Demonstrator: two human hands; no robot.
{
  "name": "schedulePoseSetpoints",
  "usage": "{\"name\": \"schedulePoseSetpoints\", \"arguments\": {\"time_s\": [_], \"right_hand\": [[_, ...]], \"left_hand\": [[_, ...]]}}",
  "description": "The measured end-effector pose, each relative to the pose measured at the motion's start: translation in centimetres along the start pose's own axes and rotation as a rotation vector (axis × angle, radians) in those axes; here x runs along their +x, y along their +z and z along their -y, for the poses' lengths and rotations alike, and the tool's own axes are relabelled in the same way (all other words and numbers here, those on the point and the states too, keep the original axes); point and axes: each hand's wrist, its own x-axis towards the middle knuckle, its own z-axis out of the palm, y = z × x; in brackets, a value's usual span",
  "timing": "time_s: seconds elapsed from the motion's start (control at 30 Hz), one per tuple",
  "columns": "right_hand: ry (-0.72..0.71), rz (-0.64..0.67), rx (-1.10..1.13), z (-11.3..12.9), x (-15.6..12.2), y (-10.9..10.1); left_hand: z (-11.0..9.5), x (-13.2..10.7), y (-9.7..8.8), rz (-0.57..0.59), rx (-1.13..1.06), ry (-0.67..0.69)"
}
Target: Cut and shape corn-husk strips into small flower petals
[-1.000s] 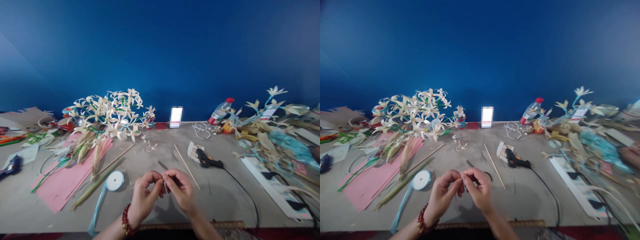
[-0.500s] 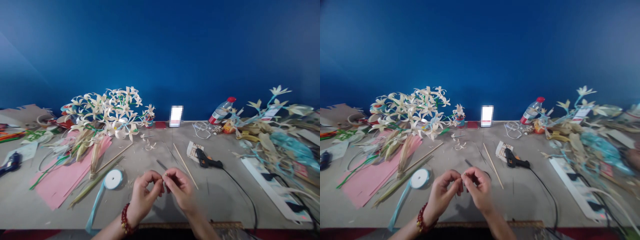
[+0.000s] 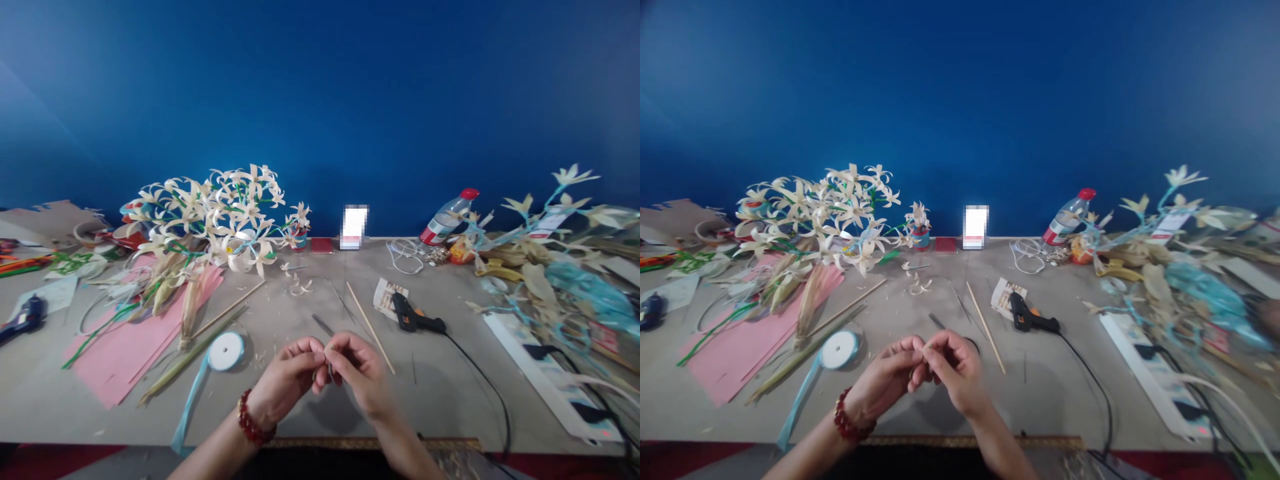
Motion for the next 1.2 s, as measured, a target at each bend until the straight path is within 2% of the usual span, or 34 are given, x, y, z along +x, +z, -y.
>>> {"name": "schedulePoseSetpoints", "arguments": {"time_s": [0.2, 0.4, 0.53, 0.6, 0.63, 0.7, 0.77, 0.87, 0.93, 0.97, 1.07, 1.2], "right_hand": [[-0.037, -0.078, -0.108, -0.9, 0.0, -0.9], [-0.095, -0.102, -0.137, -0.9, 0.1, -0.2], [-0.11, -0.145, -0.108, -2.0, 0.2, 0.2], [-0.118, -0.117, -0.13, -2.4, 0.2, -0.3], [-0.13, -0.087, -0.168, -2.3, 0.2, -1.1], [-0.161, -0.002, -0.389, -1.6, 0.1, -3.8], [-0.228, -0.076, -0.718, -0.3, -0.2, -8.2], [-0.242, -0.331, -1.256, 1.6, -0.6, -16.1], [-0.147, -0.346, -1.487, 2.2, -0.6, -20.7], [-0.098, -0.295, -1.527, 2.3, -0.4, -22.4], [-0.032, -0.074, -1.526, 2.0, 0.5, -25.2], [-0.055, 0.055, -1.535, 2.0, 2.3, -25.5]], "left_hand": [[0.4, -0.4, 0.4, -0.106, 0.36, 0.254], [1.4, -0.7, -1.0, -0.188, 0.805, 0.48], [2.2, -0.2, -1.7, -0.206, 0.867, 0.541], [2.4, 0.0, -1.8, -0.207, 0.847, 0.542], [2.4, 0.1, -1.8, -0.209, 0.829, 0.537], [2.4, 0.2, -1.8, -0.217, 0.779, 0.52], [2.4, 0.3, -2.0, -0.229, 0.724, 0.496], [2.3, 0.4, -2.3, -0.235, 0.663, 0.465], [2.4, 0.5, -2.3, -0.223, 0.647, 0.45], [2.5, 0.5, -2.3, -0.21, 0.645, 0.444], [2.6, 0.6, -2.1, -0.174, 0.665, 0.443], [2.5, 0.5, -2.1, -0.175, 0.704, 0.475]]}}
